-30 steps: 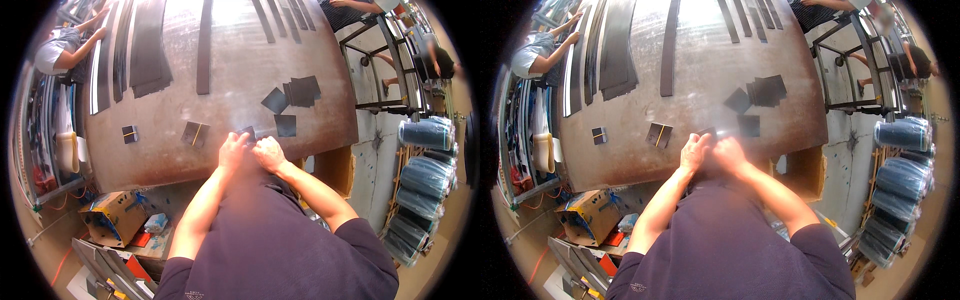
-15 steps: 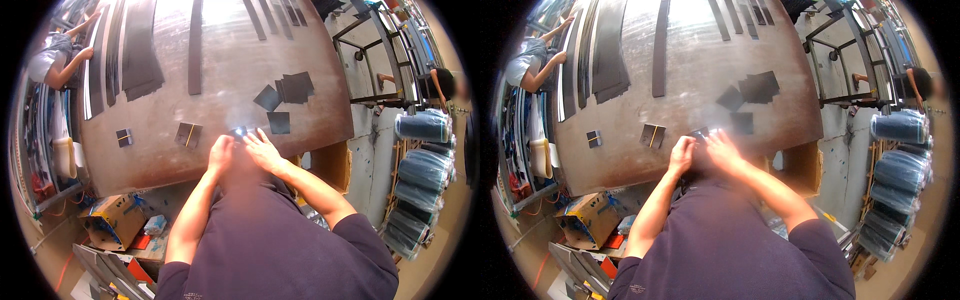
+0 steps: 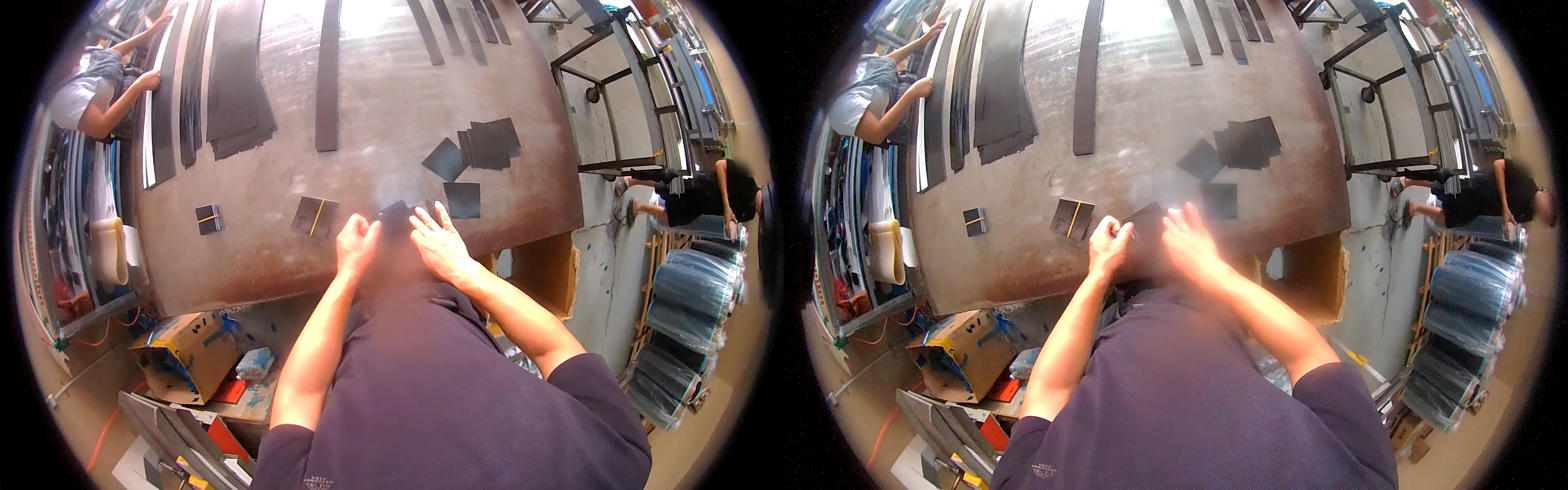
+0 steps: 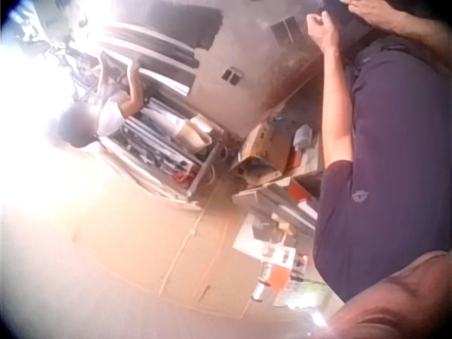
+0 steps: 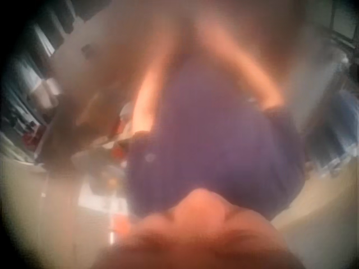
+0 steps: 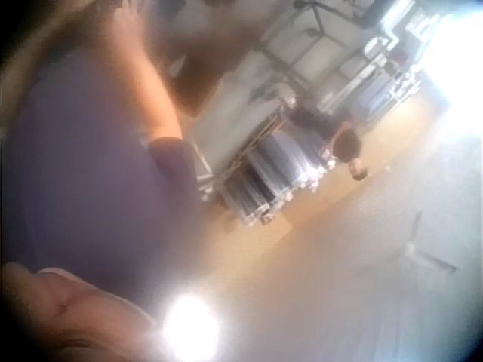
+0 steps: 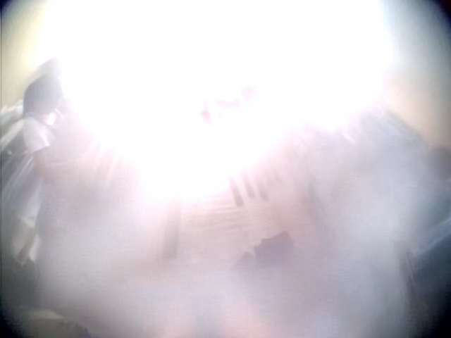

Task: The person rubs small dark rectangular pieces on a large metal table using both hands. They repeatedly pick up and place down the pieces while rubbing them against the surface. Other people are visible working nearby.

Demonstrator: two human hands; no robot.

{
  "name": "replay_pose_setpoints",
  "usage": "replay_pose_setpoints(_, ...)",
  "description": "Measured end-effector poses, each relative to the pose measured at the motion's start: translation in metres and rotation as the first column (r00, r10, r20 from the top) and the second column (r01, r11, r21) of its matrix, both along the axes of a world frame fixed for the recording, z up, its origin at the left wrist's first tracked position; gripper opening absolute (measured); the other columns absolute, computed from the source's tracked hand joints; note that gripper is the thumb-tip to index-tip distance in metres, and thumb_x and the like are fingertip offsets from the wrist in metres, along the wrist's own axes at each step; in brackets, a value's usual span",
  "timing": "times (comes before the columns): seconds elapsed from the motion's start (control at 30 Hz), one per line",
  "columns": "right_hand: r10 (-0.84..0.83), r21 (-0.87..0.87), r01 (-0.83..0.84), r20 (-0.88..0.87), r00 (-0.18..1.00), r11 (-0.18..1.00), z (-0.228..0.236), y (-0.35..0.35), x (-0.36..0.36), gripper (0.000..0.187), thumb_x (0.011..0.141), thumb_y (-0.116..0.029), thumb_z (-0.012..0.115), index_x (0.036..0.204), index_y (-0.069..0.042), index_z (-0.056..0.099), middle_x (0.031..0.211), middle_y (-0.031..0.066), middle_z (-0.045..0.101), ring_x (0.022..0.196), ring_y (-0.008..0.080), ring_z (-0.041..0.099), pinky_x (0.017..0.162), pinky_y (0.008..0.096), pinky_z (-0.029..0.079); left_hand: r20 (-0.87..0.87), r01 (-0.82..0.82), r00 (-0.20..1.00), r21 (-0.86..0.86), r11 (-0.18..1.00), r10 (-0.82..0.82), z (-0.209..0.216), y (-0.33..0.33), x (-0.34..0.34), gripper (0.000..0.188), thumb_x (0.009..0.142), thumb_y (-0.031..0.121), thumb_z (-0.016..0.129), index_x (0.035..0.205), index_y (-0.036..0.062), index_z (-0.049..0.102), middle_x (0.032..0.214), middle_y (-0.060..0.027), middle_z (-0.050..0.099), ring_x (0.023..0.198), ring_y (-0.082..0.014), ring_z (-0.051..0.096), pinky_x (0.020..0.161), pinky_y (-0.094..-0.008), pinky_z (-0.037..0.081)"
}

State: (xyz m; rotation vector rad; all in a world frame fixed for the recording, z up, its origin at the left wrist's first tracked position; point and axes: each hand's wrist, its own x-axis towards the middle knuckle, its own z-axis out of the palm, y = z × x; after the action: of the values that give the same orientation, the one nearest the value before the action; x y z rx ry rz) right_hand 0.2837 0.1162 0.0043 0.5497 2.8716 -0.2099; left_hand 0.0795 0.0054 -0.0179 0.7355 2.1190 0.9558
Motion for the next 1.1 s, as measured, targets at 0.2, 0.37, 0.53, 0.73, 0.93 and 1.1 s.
replay_pose_setpoints(0.2, -0.11, 0.029, 0.109, 0.045, 0.993, 0.994, 0.001, 0.023, 0.035, 0.019, 0.098, -0.013, 0.057, 0.113, -0.008, 0.069, 0.15, 0.013, 0.064, 0.157, 0.0293, 0.043, 0.135, 0.0626, 0.009, -0.335, 0.341, 0.885, -0.008, 0.94, -0.323, -0.019, 0.014, 0.021, 0.03, 0.095, 0.023, 0.08, 0.116, 0.0114, 0.062, 0.102, -0.0138, 0.068, 0.09, -0.0382, 0.072, 0.077, -0.0497, 0.059)
replay_pose_setpoints(0.37, -0.237, 0.107, 0.229, 0.076, 0.968, 0.968, -0.014, 0.068, 0.094, 0.022, 0.094, -0.004, 0.059, 0.115, -0.008, 0.064, 0.149, 0.0135, 0.064, 0.156, 0.0336, 0.045, 0.133, 0.0667, 0.011, -0.371, 0.441, 0.809, -0.129, 0.888, -0.455, -0.023, 0.003, 0.021, 0.037, 0.094, 0.027, 0.079, 0.124, 0.0174, 0.061, 0.109, -0.0119, 0.065, 0.094, -0.0382, 0.072, 0.077, -0.0528, 0.06)
replay_pose_setpoints(0.53, -0.265, 0.158, 0.263, -0.006, 0.964, 0.952, -0.015, 0.085, 0.1, 0.015, 0.096, -0.009, 0.065, 0.111, -0.011, 0.067, 0.133, 0.0114, 0.07, 0.145, 0.0332, 0.055, 0.129, 0.0646, 0.021, -0.382, 0.475, 0.787, -0.129, 0.871, -0.485, -0.022, -0.003, 0.016, 0.036, 0.096, 0.026, 0.079, 0.125, 0.0164, 0.061, 0.112, -0.0127, 0.066, 0.095, -0.0403, 0.072, 0.078, -0.0516, 0.06)
replay_pose_setpoints(0.73, -0.371, -0.169, 0.336, -0.256, 0.893, 0.926, -0.004, 0.062, 0.034, 0.004, 0.09, -0.018, 0.078, 0.093, -0.016, 0.078, 0.093, 0.0052, 0.073, 0.095, 0.0293, 0.07, 0.088, 0.0432, 0.051, -0.356, 0.505, 0.797, -0.048, 0.862, -0.487, -0.018, -0.002, 0.019, 0.029, 0.097, 0.026, 0.076, 0.122, 0.0166, 0.064, 0.112, -0.0121, 0.065, 0.095, -0.04, 0.072, 0.079, -0.052, 0.06)
replay_pose_setpoints(0.93, -0.296, -0.165, 0.249, -0.409, 0.863, 0.954, -0.021, 0.036, -0.019, 0.006, 0.091, -0.02, 0.077, 0.091, -0.015, 0.079, 0.089, 0.0073, 0.073, 0.088, 0.0307, 0.069, 0.082, 0.0432, 0.052, -0.368, 0.479, 0.806, -0.056, 0.876, -0.463, -0.021, -0.007, 0.025, 0.027, 0.096, 0.024, 0.074, 0.12, 0.0168, 0.064, 0.11, -0.0121, 0.065, 0.096, -0.0402, 0.071, 0.079, -0.0522, 0.06)
replay_pose_setpoints(1.1, -0.223, -0.097, 0.201, -0.463, 0.858, 0.975, -0.03, 0.027, -0.024, 0.007, 0.09, -0.019, 0.077, 0.086, -0.013, 0.077, 0.087, 0.0073, 0.072, 0.084, 0.0292, 0.068, 0.079, 0.0426, 0.052, -0.373, 0.46, 0.813, -0.059, 0.886, -0.447, -0.023, -0.008, 0.029, 0.025, 0.096, 0.022, 0.072, 0.119, 0.0171, 0.063, 0.109, -0.0118, 0.064, 0.096, -0.0403, 0.07, 0.078, -0.0528, 0.059)
